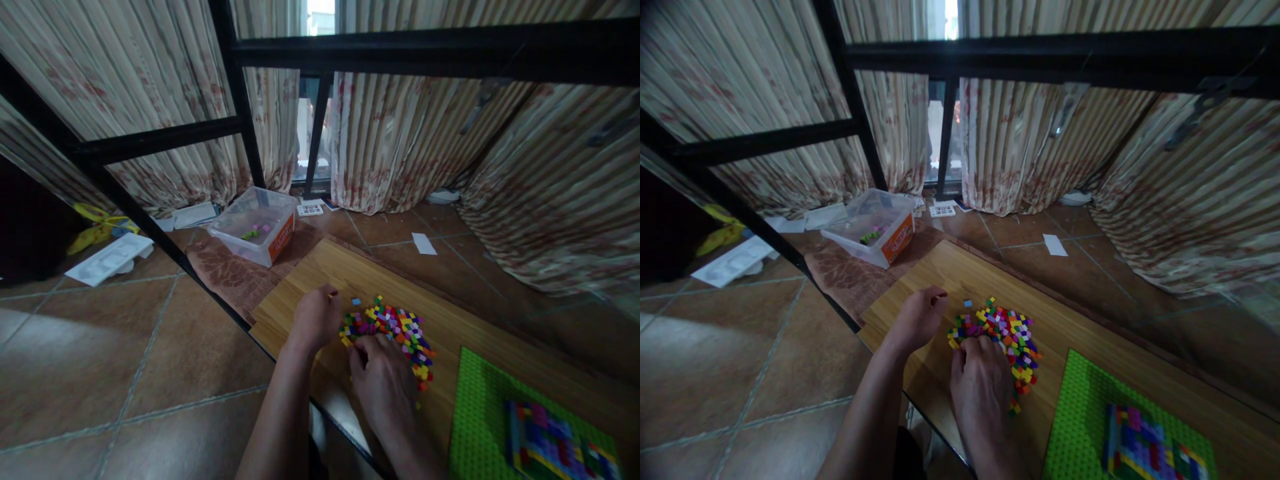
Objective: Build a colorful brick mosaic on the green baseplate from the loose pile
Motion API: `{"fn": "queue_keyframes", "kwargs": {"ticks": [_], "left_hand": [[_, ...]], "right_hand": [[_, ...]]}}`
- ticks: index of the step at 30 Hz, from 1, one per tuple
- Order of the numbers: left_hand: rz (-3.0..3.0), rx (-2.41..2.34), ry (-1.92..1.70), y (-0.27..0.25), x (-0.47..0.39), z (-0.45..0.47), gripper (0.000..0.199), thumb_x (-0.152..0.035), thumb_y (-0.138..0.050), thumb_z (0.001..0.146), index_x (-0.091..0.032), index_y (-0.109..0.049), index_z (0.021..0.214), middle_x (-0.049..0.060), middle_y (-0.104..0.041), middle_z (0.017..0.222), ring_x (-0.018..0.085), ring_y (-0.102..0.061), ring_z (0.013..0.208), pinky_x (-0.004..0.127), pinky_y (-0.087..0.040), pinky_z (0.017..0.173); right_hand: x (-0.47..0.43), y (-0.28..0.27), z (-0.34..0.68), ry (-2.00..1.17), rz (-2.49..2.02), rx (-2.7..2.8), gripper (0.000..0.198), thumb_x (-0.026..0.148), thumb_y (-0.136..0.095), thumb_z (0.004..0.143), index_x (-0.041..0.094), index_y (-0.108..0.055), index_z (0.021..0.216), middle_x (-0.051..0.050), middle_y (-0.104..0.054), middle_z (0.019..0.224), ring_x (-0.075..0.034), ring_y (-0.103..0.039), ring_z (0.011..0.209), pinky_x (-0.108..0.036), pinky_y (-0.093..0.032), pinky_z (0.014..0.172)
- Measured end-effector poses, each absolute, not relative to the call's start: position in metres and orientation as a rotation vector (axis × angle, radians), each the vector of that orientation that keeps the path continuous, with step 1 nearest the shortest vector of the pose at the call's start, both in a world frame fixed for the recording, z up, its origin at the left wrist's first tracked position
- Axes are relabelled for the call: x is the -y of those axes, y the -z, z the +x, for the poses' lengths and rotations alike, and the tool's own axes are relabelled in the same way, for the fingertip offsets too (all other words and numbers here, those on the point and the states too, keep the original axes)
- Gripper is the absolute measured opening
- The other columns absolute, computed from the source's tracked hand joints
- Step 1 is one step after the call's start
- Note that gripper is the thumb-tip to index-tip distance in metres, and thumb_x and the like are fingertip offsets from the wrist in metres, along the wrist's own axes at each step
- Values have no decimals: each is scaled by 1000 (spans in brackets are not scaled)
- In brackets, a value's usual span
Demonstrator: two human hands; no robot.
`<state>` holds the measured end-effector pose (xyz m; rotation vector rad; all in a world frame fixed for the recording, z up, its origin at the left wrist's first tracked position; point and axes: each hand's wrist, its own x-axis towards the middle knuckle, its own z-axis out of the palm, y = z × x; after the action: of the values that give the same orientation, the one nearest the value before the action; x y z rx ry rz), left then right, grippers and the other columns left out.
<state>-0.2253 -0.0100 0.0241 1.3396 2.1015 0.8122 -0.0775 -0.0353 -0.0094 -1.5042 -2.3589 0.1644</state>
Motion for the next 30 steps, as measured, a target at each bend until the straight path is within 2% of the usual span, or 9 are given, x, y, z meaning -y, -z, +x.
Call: {"fn": "queue_keyframes", "kwargs": {"ticks": [6, 11, 15, 19, 25, 30], "left_hand": [[1325, -2099, -825, -25, 11, -227, 30, -25, -45, 88, -18, -72, 98, 9, -74, 92, 21, -67, 85, 26, -44, 71], [1339, -2103, -805, -28, 12, -229, 29, -25, -45, 89, -18, -71, 96, 8, -74, 88, 20, -66, 81, 25, -42, 67], [1345, -2095, -833, -26, 12, -230, 29, -24, -45, 89, -17, -71, 99, 10, -74, 92, 21, -67, 84, 27, -42, 69], [1333, -2082, -848, -25, 11, -230, 28, -22, -45, 88, -18, -71, 97, 10, -74, 93, 21, -67, 85, 26, -42, 70], [1332, -2096, -794, -28, 11, -229, 25, -22, -46, 88, -18, -70, 87, 9, -72, 83, 19, -65, 77, 25, -39, 66], [1338, -2105, -763, -27, 11, -229, 24, -24, -46, 87, -18, -69, 83, 7, -70, 79, 18, -63, 73, 25, -36, 63]], "right_hand": [[34, 10, -80, -208, -1420, 2334, 8, 16, -62, 85, 21, -67, 81, -4, -65, 80, -22, -57, 80, -34, -40, 76], [9, 3, -80, -281, -1281, 2390, 21, 10, -54, 88, 19, -72, 93, -7, -66, 92, -22, -58, 93, -32, -42, 84], [-20, -11, -72, -291, -1293, 2422, 24, 17, -50, 93, 20, -73, 101, -7, -66, 96, -23, -58, 94, -34, -44, 85], [-37, -12, -70, -297, -1205, 2554, 24, 19, -55, 89, 20, -72, 107, -8, -65, 102, -23, -56, 97, -35, -44, 87], [-41, 0, -75, -401, -1136, 2663, 24, 14, -59, 84, 19, -73, 103, -9, -63, 106, -23, -53, 102, -34, -42, 91], [-43, -1, -77, -553, -1187, 2611, 16, 10, -63, 79, 19, -69, 90, -6, -62, 101, -21, -54, 97, -32, -41, 88]]}}
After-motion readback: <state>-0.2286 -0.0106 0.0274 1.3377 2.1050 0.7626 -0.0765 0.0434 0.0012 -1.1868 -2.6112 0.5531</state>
